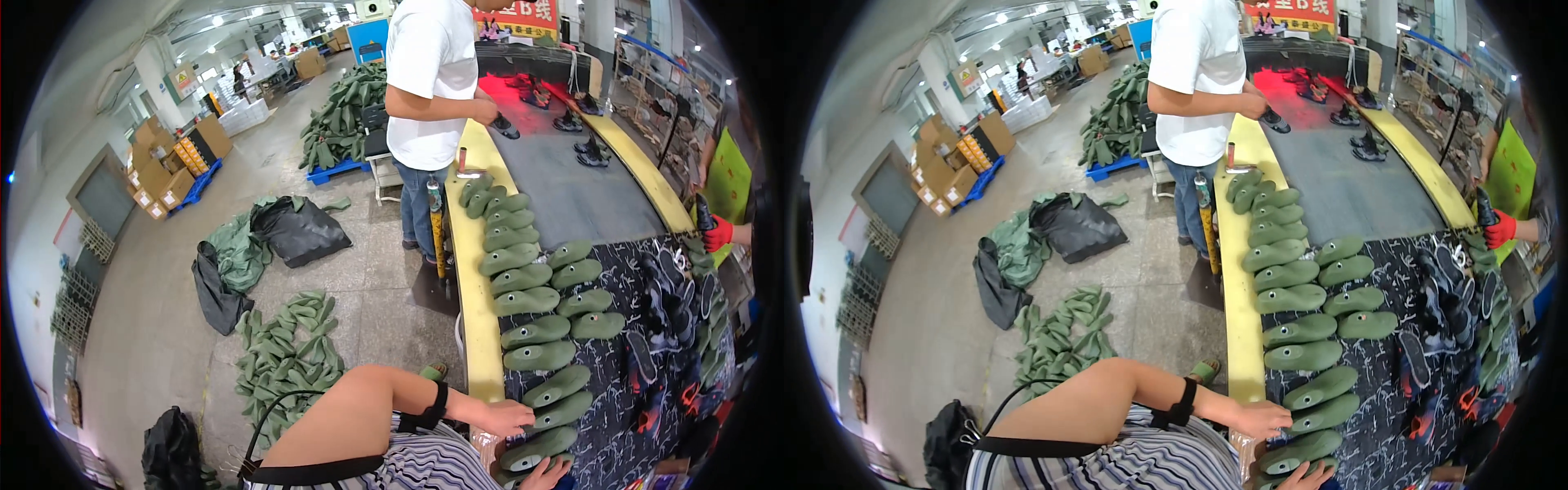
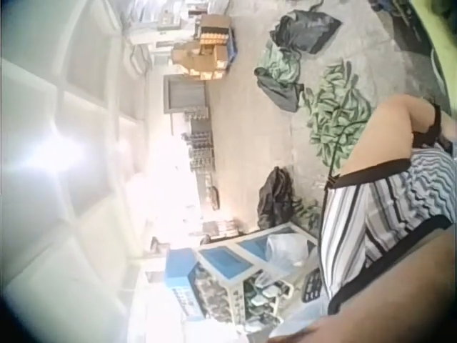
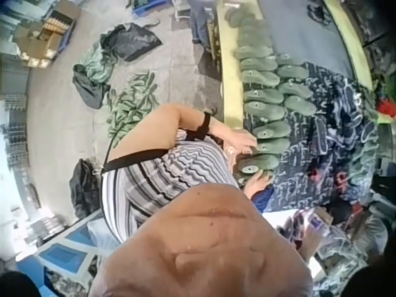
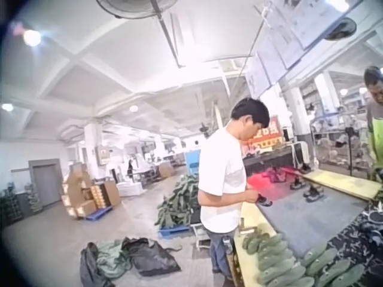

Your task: Picking up green shoe lasts from the floor and arranging them on a workbench in a shoe factory.

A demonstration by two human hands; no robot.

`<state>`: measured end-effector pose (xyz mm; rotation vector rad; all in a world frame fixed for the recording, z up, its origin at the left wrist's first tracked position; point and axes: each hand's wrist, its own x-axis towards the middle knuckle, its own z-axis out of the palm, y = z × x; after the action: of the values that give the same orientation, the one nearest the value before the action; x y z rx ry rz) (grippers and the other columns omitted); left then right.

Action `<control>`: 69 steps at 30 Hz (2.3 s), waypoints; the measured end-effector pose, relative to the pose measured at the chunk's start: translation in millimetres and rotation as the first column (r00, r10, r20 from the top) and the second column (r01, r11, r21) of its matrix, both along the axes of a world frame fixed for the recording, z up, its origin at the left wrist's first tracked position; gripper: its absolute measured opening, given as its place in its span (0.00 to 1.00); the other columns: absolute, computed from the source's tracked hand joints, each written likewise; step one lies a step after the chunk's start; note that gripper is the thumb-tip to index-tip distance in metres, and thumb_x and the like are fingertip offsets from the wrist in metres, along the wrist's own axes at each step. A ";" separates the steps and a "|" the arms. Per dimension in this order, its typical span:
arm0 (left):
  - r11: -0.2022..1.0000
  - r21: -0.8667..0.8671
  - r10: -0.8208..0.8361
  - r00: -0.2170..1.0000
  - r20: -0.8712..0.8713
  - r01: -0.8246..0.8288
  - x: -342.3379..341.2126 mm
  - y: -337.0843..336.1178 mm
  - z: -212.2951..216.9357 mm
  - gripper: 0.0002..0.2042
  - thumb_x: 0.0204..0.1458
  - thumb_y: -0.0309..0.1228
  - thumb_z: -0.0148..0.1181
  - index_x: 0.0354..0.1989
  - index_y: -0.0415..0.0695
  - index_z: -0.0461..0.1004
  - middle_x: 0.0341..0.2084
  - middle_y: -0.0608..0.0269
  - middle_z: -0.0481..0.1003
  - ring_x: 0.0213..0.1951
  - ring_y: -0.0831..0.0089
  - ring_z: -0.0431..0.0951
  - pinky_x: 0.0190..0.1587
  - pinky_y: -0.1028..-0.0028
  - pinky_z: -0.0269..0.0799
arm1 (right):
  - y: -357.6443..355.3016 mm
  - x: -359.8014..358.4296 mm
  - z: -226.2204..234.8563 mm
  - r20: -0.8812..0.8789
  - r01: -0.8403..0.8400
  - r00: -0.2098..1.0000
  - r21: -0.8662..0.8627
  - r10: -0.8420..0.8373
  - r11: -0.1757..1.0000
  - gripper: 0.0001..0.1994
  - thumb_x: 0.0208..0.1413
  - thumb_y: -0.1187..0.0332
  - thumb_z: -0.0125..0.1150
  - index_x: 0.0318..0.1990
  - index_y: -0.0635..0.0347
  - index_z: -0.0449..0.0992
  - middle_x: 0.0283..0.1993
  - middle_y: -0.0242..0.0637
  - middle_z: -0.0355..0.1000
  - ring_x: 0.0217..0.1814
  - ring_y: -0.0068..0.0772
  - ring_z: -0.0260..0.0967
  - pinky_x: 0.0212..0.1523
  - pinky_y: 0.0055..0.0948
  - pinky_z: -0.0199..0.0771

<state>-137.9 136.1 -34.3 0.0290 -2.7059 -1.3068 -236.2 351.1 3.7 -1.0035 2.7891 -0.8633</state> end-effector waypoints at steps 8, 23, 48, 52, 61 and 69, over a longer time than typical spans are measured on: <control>0.981 -0.027 0.191 0.981 -0.025 -0.192 16.7 -43.2 -45.6 0.15 0.41 0.26 0.58 0.39 0.36 0.66 0.40 0.48 0.66 0.41 0.50 0.70 0.42 0.58 0.68 | -12.4 -13.9 -52.0 0.437 0.319 0.882 -0.276 -0.177 0.907 0.19 0.60 0.61 0.50 0.47 0.73 0.70 0.57 0.60 0.60 0.55 0.56 0.58 0.57 0.44 0.57; 0.973 0.071 0.228 0.959 -0.166 -0.219 9.9 -65.2 -89.3 0.15 0.31 0.16 0.52 0.33 0.39 0.71 0.33 0.52 0.67 0.41 0.53 0.67 0.43 0.63 0.64 | -47.8 -17.8 -19.6 0.023 0.172 0.978 0.469 -0.206 0.866 0.28 0.58 0.44 0.41 0.58 0.51 0.66 0.53 0.62 0.63 0.55 0.62 0.59 0.55 0.50 0.58; 0.936 0.341 0.105 0.994 -0.041 -0.084 7.3 -91.5 -83.4 0.13 0.36 0.17 0.55 0.33 0.40 0.73 0.30 0.57 0.68 0.32 0.66 0.73 0.33 0.70 0.70 | -53.1 -21.6 -33.2 0.082 0.123 0.985 0.266 -0.150 0.956 0.22 0.54 0.58 0.48 0.54 0.59 0.69 0.58 0.52 0.63 0.65 0.64 0.45 0.66 0.49 0.42; 0.954 0.293 0.117 0.982 -0.149 -0.070 4.5 -92.4 -96.5 0.11 0.36 0.18 0.53 0.31 0.40 0.75 0.28 0.57 0.69 0.29 0.64 0.73 0.31 0.69 0.69 | -54.9 -20.8 -30.2 0.142 0.110 0.979 0.232 -0.145 0.966 0.23 0.55 0.57 0.46 0.54 0.60 0.69 0.58 0.52 0.63 0.64 0.63 0.47 0.64 0.44 0.45; 0.945 0.275 0.222 0.965 -0.142 -0.177 3.4 -81.9 -97.5 0.10 0.36 0.17 0.51 0.28 0.41 0.75 0.26 0.57 0.70 0.29 0.62 0.72 0.31 0.67 0.67 | -52.5 -15.5 -15.2 0.128 0.086 0.980 0.411 -0.151 0.908 0.26 0.57 0.46 0.44 0.59 0.47 0.66 0.61 0.54 0.60 0.62 0.63 0.52 0.63 0.48 0.50; 0.957 0.201 0.251 0.943 -0.218 -0.208 5.2 -79.7 -95.2 0.10 0.37 0.18 0.51 0.29 0.40 0.74 0.26 0.57 0.70 0.29 0.63 0.73 0.31 0.68 0.68 | -51.9 -22.4 -30.2 0.179 0.105 0.971 0.262 -0.156 0.959 0.24 0.55 0.57 0.42 0.56 0.59 0.67 0.57 0.57 0.62 0.60 0.63 0.51 0.62 0.49 0.47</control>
<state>-132.8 56.3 -129.5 0.1863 -2.3006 -1.3727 -258.6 299.2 -26.5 -0.6617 2.7270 -0.5641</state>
